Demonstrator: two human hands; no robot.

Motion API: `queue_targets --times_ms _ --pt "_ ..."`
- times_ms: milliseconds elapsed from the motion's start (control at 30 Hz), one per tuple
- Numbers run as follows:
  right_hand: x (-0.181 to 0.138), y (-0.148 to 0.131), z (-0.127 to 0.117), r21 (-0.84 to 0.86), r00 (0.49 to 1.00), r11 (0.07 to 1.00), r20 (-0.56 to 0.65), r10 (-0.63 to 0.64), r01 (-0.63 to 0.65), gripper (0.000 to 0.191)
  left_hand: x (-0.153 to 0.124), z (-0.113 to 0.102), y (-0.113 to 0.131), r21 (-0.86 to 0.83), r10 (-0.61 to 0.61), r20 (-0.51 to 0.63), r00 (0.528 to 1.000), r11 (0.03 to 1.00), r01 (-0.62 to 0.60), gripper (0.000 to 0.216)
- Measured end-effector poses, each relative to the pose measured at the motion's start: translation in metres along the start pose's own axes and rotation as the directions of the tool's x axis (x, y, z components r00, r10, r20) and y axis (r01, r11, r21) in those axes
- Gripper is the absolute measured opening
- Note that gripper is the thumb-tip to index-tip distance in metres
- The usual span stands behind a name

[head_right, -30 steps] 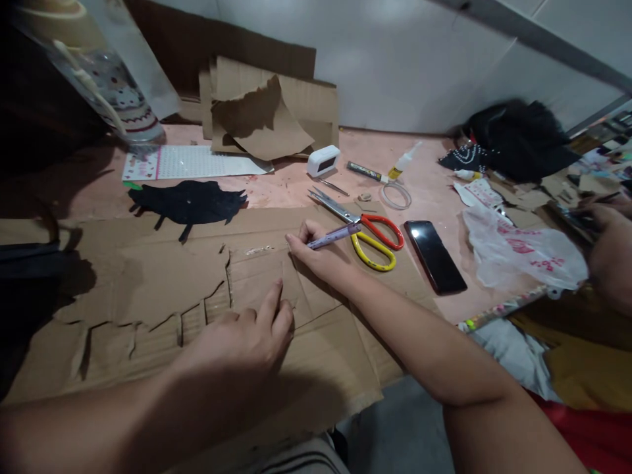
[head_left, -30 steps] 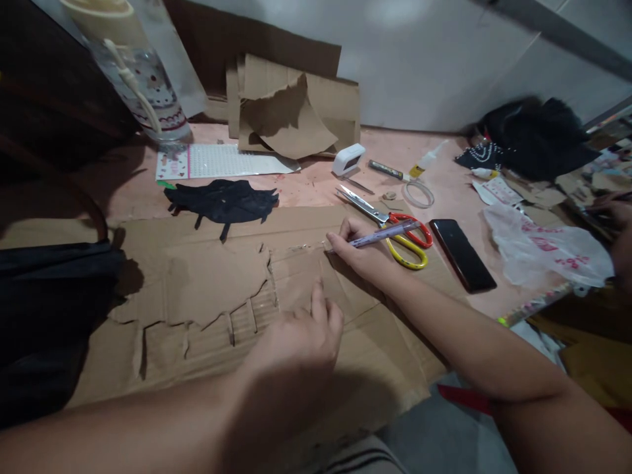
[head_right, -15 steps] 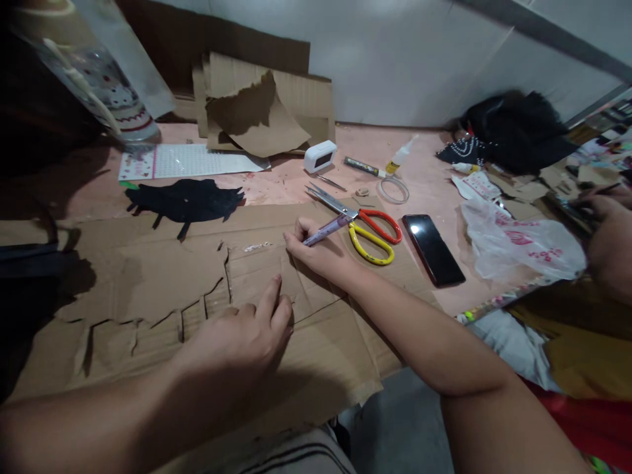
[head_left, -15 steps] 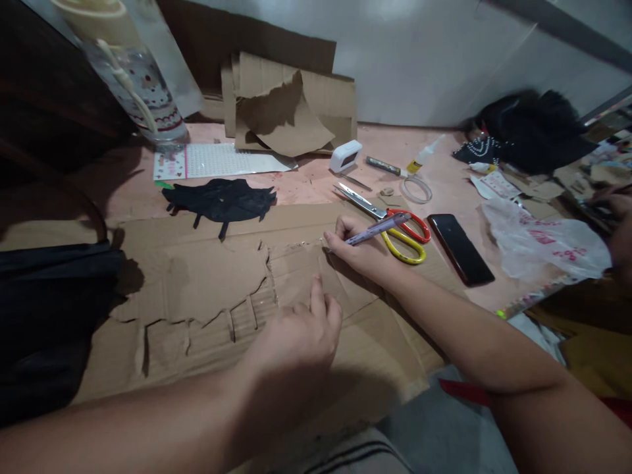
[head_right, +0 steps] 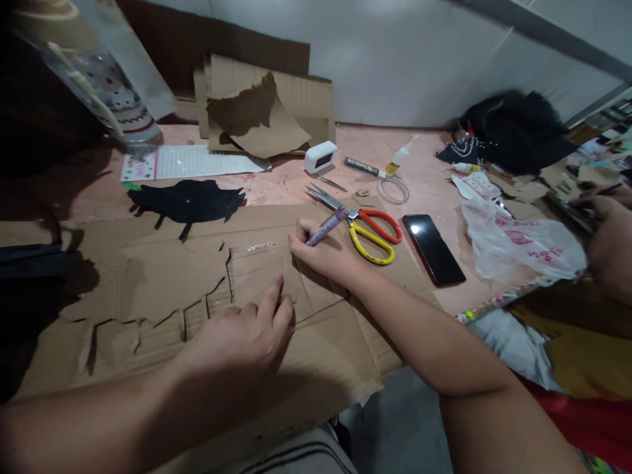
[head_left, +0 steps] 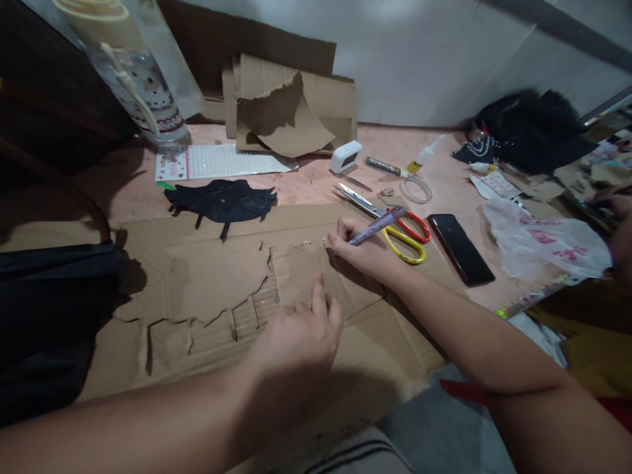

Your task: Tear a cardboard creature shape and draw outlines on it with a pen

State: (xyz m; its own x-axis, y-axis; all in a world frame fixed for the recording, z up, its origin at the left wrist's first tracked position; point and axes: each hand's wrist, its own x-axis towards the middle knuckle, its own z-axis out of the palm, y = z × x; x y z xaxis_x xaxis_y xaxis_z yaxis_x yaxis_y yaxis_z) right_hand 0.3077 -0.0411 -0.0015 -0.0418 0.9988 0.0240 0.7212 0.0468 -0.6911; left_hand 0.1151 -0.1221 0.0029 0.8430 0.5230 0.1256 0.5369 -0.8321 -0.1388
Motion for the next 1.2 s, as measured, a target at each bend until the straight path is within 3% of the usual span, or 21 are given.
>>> queue_targets --times_ms 400,733,833,1033,1200 --pt "-0.002 -0.003 -0.007 -0.098 0.999 0.995 -0.02 0.026 -0.028 0.031 0.003 -0.004 0.0 -0.04 0.009 0.139 0.99 0.999 -0.003 0.037" --pt "-0.005 -0.002 -0.015 -0.142 1.0 0.99 -0.027 0.006 -0.01 0.028 0.009 -0.024 -0.006 -0.104 0.04 0.296 0.954 0.994 -0.009 0.044" --pt "-0.006 -0.004 -0.017 -0.094 0.998 0.995 -0.056 0.02 -0.025 0.031 0.008 -0.027 -0.006 -0.12 0.046 0.312 0.949 0.993 -0.009 0.045" --pt "-0.018 -0.018 -0.014 0.187 0.994 0.982 -0.099 0.035 -0.016 0.028 0.006 -0.023 -0.003 -0.139 0.015 0.254 0.967 0.99 0.021 0.045" --pt "-0.031 -0.029 -0.004 0.215 0.997 0.976 -0.059 0.05 -0.036 0.022 0.004 -0.024 -0.003 -0.101 0.048 0.262 0.964 0.995 -0.022 0.049"
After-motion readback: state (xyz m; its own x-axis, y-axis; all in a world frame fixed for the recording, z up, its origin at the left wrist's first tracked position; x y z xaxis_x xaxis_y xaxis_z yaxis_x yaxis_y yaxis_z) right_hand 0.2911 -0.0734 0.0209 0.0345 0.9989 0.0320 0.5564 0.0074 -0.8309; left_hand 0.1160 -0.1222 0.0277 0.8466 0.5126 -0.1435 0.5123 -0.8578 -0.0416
